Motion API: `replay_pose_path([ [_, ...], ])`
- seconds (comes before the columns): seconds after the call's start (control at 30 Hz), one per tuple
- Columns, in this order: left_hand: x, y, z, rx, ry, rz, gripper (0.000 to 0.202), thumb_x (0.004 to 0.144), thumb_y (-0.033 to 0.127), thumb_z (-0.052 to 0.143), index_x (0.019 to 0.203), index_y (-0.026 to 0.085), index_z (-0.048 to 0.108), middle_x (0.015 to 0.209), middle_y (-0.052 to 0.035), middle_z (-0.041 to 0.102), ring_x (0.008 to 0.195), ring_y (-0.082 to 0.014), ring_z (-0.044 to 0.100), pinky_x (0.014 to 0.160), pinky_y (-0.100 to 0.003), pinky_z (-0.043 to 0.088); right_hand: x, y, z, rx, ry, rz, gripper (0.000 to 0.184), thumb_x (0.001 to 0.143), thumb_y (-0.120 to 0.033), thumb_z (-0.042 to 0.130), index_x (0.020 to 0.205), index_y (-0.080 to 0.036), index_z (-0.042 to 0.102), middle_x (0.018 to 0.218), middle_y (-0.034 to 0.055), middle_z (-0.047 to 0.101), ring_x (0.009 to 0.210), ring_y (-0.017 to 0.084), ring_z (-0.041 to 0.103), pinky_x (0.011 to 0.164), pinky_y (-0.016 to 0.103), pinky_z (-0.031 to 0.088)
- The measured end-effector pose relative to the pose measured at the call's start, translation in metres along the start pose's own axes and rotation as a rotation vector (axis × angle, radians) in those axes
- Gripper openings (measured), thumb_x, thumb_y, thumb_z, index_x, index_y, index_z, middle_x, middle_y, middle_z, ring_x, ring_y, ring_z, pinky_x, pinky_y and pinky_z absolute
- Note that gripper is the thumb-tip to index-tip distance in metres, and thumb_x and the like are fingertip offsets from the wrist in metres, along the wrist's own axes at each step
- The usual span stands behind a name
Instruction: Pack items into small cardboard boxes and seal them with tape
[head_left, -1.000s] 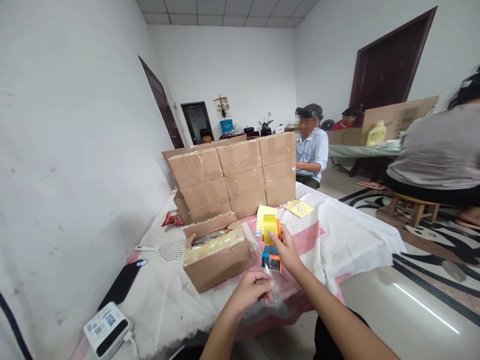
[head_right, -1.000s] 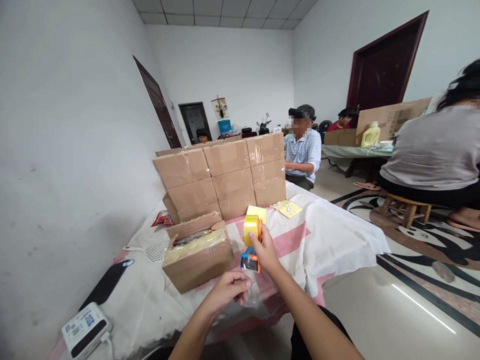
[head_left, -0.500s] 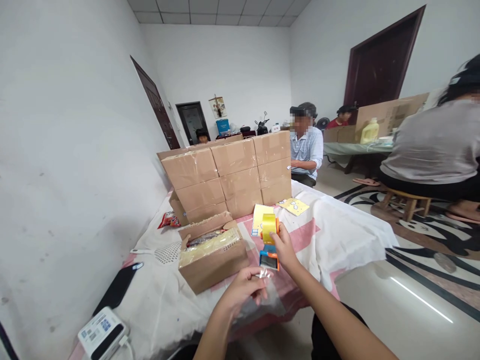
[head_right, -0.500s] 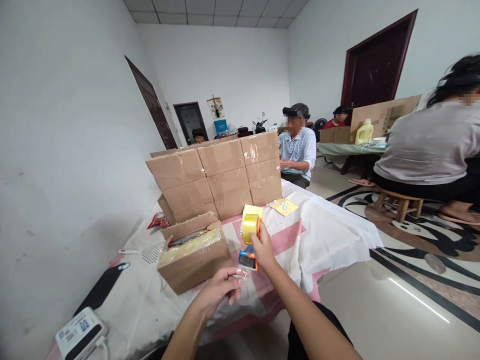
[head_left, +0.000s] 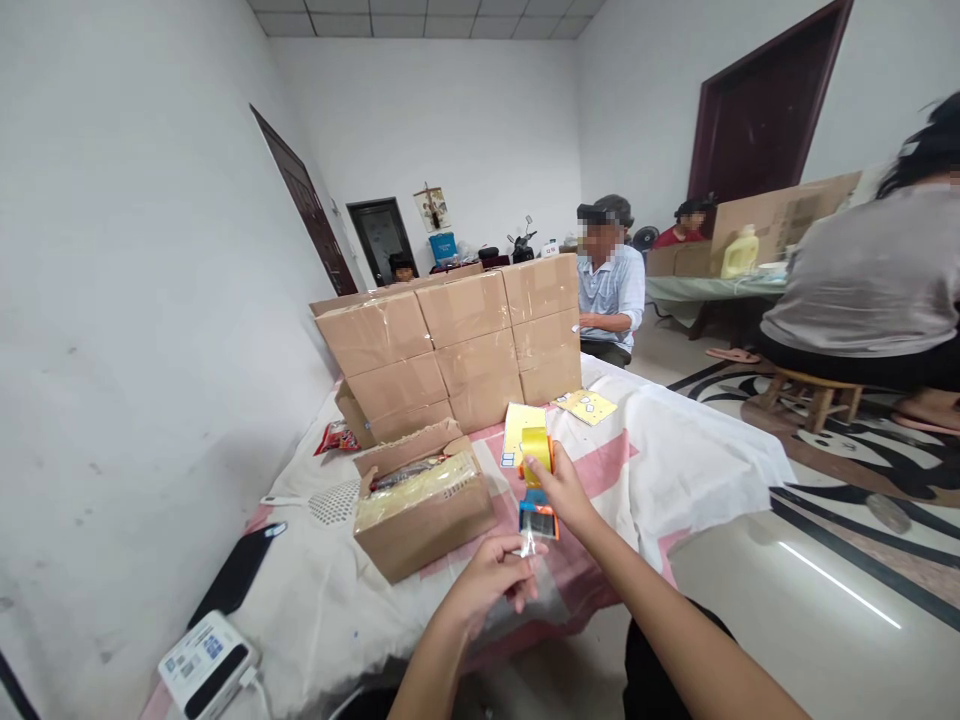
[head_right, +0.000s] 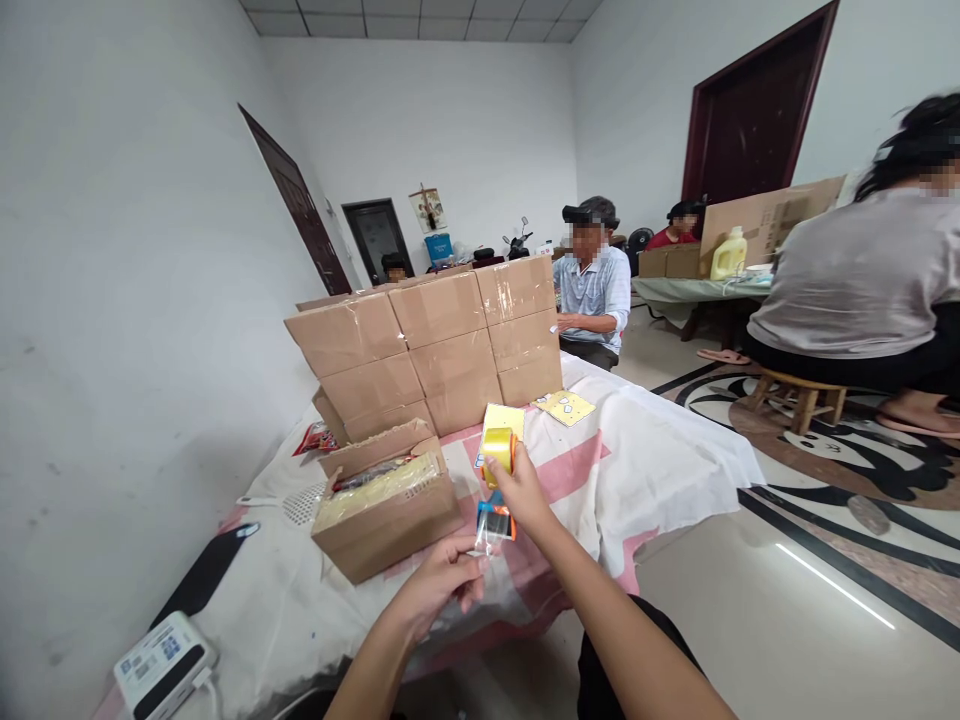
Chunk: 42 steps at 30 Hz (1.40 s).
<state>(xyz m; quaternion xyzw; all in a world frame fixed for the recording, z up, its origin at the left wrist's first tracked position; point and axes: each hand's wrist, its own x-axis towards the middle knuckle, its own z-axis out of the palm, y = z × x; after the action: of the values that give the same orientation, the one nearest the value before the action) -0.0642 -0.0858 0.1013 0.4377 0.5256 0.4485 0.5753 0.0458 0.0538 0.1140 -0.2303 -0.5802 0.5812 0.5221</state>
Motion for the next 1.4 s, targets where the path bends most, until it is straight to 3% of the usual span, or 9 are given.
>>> replay_pose_path([
  [0.3,-0.007,0.010,-0.016,0.093,0.097,-0.017,0.057,0.068,0.053,0.078,0.102,0.008,0.072,0.055,-0.0024,0.064,0.038,-0.0069,0.045,0.042,-0.020,0.027,0.005,0.013,0.012,-0.106,-0.009,-0.115,0.027,0.092,-0.044,0.059,0.103,-0.022,0.048,0.094,0.0030,0.063,0.087,0.019,0.063,0.079,0.034,0.053],
  [0.53,-0.005,0.001,-0.016,0.116,0.105,-0.019,0.055,0.068,0.050,0.077,0.104,0.009,0.072,0.056,-0.0027,0.064,0.039,-0.0080,0.046,0.042,-0.020,0.029,0.003,0.003,0.019,0.110,-0.027,-0.082,0.033,0.095,-0.055,0.053,0.100,-0.023,0.046,0.088,0.0024,0.063,0.074,0.017,0.067,0.070,0.032,0.055],
  [0.8,-0.017,0.013,-0.009,0.137,0.099,-0.043,0.046,0.075,0.043,0.068,0.106,0.009,0.071,0.047,0.0030,0.055,0.037,-0.0061,0.038,0.040,-0.019,0.025,0.005,0.007,0.010,-0.119,0.037,-0.162,0.031,0.097,-0.054,0.049,0.097,-0.024,0.046,0.081,0.0015,0.064,0.069,0.018,0.065,0.061,0.030,0.054],
  [0.93,-0.017,0.016,-0.006,0.161,0.113,-0.057,0.044,0.078,0.042,0.065,0.105,0.008,0.070,0.049,0.0027,0.056,0.039,-0.0072,0.041,0.041,-0.019,0.027,0.007,0.002,0.010,-0.048,0.064,-0.151,0.031,0.097,-0.054,0.050,0.097,-0.024,0.045,0.082,0.0010,0.063,0.071,0.017,0.066,0.061,0.029,0.054],
  [1.1,-0.001,0.000,-0.001,0.218,0.123,0.044,0.038,0.081,0.043,0.063,0.097,0.010,0.069,0.049,0.0031,0.054,0.041,-0.0090,0.043,0.043,-0.021,0.033,0.003,-0.009,0.014,0.153,0.109,-0.039,0.036,0.093,-0.059,0.054,0.092,-0.024,0.043,0.076,-0.0021,0.061,0.065,0.014,0.064,0.058,0.027,0.054],
  [1.27,0.012,-0.012,0.000,0.236,0.139,0.161,0.036,0.085,0.045,0.063,0.094,0.012,0.069,0.054,0.0036,0.053,0.046,-0.0088,0.045,0.049,-0.022,0.037,-0.001,-0.018,0.013,0.236,0.110,0.059,0.036,0.093,-0.060,0.053,0.092,-0.025,0.043,0.075,-0.0009,0.061,0.069,0.018,0.065,0.060,0.031,0.055],
  [1.4,0.004,-0.005,-0.003,0.236,0.106,0.123,0.037,0.084,0.045,0.064,0.097,0.011,0.070,0.051,0.0037,0.053,0.044,-0.0086,0.043,0.048,-0.021,0.034,0.000,-0.013,0.004,0.023,0.164,-0.090,0.033,0.095,-0.057,0.051,0.096,-0.025,0.046,0.078,0.0003,0.060,0.072,0.019,0.061,0.064,0.032,0.052],
])
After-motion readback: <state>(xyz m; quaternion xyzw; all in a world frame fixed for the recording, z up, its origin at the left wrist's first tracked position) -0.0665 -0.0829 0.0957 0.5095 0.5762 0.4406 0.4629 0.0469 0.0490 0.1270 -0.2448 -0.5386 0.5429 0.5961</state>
